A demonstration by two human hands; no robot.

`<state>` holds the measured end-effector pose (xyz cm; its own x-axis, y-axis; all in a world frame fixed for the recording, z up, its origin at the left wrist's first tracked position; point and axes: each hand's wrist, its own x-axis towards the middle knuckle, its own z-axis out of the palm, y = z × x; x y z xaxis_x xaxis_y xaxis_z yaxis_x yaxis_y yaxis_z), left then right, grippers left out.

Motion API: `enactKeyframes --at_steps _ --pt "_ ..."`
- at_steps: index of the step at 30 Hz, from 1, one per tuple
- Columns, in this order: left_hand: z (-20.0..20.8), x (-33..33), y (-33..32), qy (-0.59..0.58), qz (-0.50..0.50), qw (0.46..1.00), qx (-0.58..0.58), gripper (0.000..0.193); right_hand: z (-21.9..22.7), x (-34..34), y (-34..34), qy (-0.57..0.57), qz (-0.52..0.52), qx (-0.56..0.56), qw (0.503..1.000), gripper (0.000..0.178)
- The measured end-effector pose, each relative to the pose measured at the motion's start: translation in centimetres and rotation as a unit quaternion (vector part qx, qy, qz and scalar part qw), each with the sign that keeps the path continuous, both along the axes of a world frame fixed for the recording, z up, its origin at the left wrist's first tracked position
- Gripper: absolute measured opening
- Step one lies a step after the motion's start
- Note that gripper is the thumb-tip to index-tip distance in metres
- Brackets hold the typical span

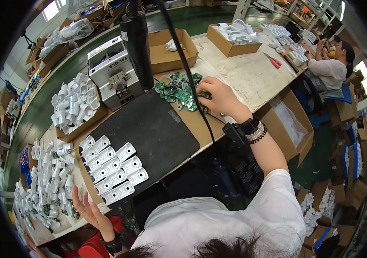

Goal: The person fits a white plastic component into a housing, drives a screw into the assembly with a power screwdriver, and places it on a black mat. After repeating this for several units, they move the mat aside and begin fitting circuit boards and plastic components into a new set of housings.

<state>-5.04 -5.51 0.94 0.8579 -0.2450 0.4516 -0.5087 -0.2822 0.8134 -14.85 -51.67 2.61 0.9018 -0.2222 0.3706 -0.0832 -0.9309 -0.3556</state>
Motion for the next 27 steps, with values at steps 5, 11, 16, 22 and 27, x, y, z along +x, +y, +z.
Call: enactKeyframes --at_steps 5,11,16,22,27 --pt "1.6 0.0 -2.0 -0.044 -0.065 0.997 0.0 0.053 1.4 0.3 -1.7 -0.163 -0.001 0.28 0.946 0.017" --pt "2.7 -0.9 -4.4 -0.061 -0.129 0.99 0.009 0.057 0.6 1.1 -3.5 -0.191 -0.046 0.31 0.93 0.017" --pt "2.6 -1.1 -4.3 -0.045 -0.178 0.982 0.046 0.054 0.7 0.9 -3.7 -0.123 -0.051 0.385 0.913 0.02" --pt "2.3 -1.2 -3.9 -0.011 -0.187 0.977 0.104 0.048 0.0 0.5 -4.4 -0.109 -0.121 0.462 0.872 0.021" --pt "2.4 -1.1 -3.8 -0.016 -0.2 0.974 0.105 0.049 0.7 0.3 -2.6 -0.163 -0.102 0.519 0.833 0.023"
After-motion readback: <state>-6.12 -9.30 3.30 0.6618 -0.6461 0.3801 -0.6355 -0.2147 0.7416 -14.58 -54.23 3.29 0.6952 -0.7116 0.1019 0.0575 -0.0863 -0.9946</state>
